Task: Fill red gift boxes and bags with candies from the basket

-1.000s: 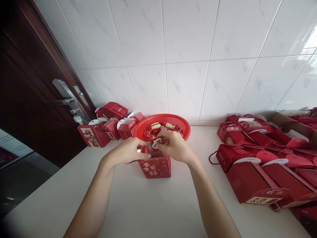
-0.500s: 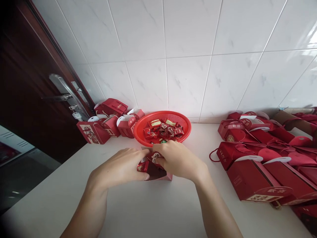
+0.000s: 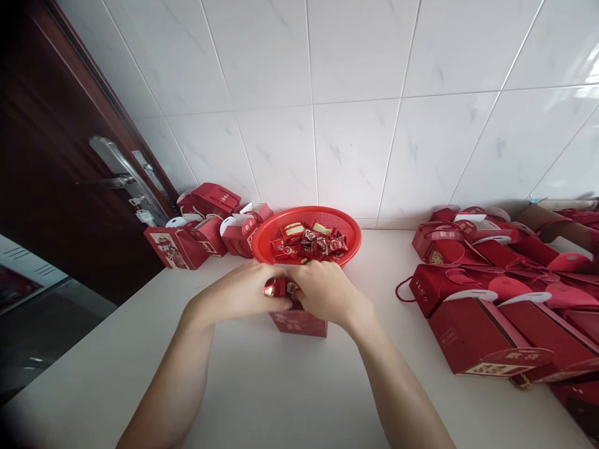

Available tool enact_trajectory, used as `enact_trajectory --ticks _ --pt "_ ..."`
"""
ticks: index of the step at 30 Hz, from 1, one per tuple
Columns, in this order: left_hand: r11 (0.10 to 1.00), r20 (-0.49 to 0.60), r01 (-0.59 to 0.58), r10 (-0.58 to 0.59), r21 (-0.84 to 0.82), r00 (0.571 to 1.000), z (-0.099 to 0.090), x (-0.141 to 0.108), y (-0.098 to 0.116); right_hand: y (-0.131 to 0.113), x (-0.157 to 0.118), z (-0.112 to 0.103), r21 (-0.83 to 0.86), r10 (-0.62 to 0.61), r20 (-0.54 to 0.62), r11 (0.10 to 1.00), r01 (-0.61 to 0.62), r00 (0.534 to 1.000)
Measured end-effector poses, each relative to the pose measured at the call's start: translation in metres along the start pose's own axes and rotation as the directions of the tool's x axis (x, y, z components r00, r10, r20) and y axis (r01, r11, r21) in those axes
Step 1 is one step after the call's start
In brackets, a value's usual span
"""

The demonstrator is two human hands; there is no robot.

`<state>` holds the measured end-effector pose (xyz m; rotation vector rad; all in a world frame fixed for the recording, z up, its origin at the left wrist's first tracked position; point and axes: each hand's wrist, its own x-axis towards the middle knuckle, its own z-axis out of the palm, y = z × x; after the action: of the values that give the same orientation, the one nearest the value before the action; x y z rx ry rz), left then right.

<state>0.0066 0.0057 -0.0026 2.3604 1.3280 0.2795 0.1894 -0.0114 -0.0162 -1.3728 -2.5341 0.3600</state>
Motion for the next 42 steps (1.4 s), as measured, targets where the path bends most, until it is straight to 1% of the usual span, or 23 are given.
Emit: enact_trajectory --ticks 3,5,7,9,12,15,17,18,20,22,23,25,28,30,33,35,37,40,42 --pt "0.995 -0.074 0.055 -0.062 -0.083 0.995 -0.001 0.016 -0.01 0.016 0.009 0.003 0.074 0.052 -0.041 0.996 -0.049 0.998" --pt "0.988 -0.069 0.087 -0.096 -0.129 0.993 -0.002 0.022 -0.016 0.025 0.012 0.003 0.111 0.102 -0.043 0.989 -0.097 0.994" --pt "0.983 -0.009 0.079 -0.081 -0.165 0.997 -0.003 0.023 -0.019 0.03 0.012 0.001 0.148 0.122 -0.027 0.982 -0.117 0.992" --pt "0.98 0.075 0.054 -0.04 -0.191 0.996 -0.006 0.021 -0.02 0.031 0.01 -0.002 0.184 0.114 -0.012 0.977 -0.11 0.993" --pt "0.982 0.183 0.04 -0.005 -0.186 0.983 -0.012 0.016 -0.017 0.032 0.009 -0.003 0.218 0.112 0.007 0.97 -0.11 0.994" --pt "0.984 0.257 0.051 -0.006 -0.168 0.966 -0.015 0.014 -0.016 0.033 0.011 -0.001 0.248 0.108 0.011 0.963 -0.108 0.994" --pt "0.985 0.278 0.075 -0.029 -0.154 0.96 -0.015 0.014 -0.017 0.034 0.013 0.001 0.278 0.099 0.011 0.956 -0.098 0.995" --pt "0.986 0.272 0.085 -0.044 -0.141 0.961 -0.013 0.015 -0.018 0.035 0.014 0.001 0.295 0.093 0.012 0.951 -0.093 0.996" --pt "0.99 0.224 0.077 -0.049 -0.118 0.973 -0.01 0.018 -0.019 0.036 0.015 0.001 0.33 0.079 0.018 0.941 -0.081 0.997" --pt "0.99 0.181 0.043 -0.019 -0.131 0.983 -0.006 0.02 -0.02 0.037 0.014 0.0 0.359 0.068 0.024 0.931 -0.072 0.997" --pt "0.988 0.178 0.024 0.004 -0.155 0.984 -0.005 0.021 -0.021 0.037 0.013 -0.001 0.377 0.056 0.031 0.924 -0.064 0.998" --pt "0.972 0.205 0.001 0.049 -0.237 0.977 -0.003 0.023 -0.021 0.038 0.011 -0.004 0.437 0.003 0.067 0.899 -0.033 0.998" --pt "0.925 0.265 -0.014 0.124 -0.38 0.956 -0.002 0.026 -0.022 0.039 0.009 -0.005 0.537 -0.13 0.158 0.843 0.025 0.979" --pt "0.911 0.261 0.004 0.113 -0.412 0.959 0.0 0.031 -0.024 0.041 0.009 -0.004 0.52 -0.155 0.178 0.853 0.041 0.972" --pt "0.928 0.271 0.058 0.047 -0.368 0.961 0.003 0.037 -0.027 0.044 0.01 -0.001 0.447 -0.126 0.162 0.894 0.041 0.979" --pt "0.94 0.325 0.072 0.043 -0.333 0.945 0.004 0.038 -0.029 0.045 0.011 0.0 0.456 -0.145 0.184 0.889 0.046 0.972" --pt "0.949 0.39 0.053 0.077 -0.312 0.918 0.002 0.036 -0.03 0.045 0.01 -0.001 0.466 -0.16 0.211 0.884 0.045 0.964" --pt "0.948 0.465 -0.007 0.163 -0.319 0.87 0.0 0.029 -0.028 0.043 0.008 -0.003 0.413 -0.118 0.216 0.91 0.018 0.969" --pt "0.946 0.486 -0.051 0.21 -0.319 0.848 -0.001 0.024 -0.023 0.041 0.006 -0.006 0.365 -0.083 0.214 0.931 -0.001 0.973"
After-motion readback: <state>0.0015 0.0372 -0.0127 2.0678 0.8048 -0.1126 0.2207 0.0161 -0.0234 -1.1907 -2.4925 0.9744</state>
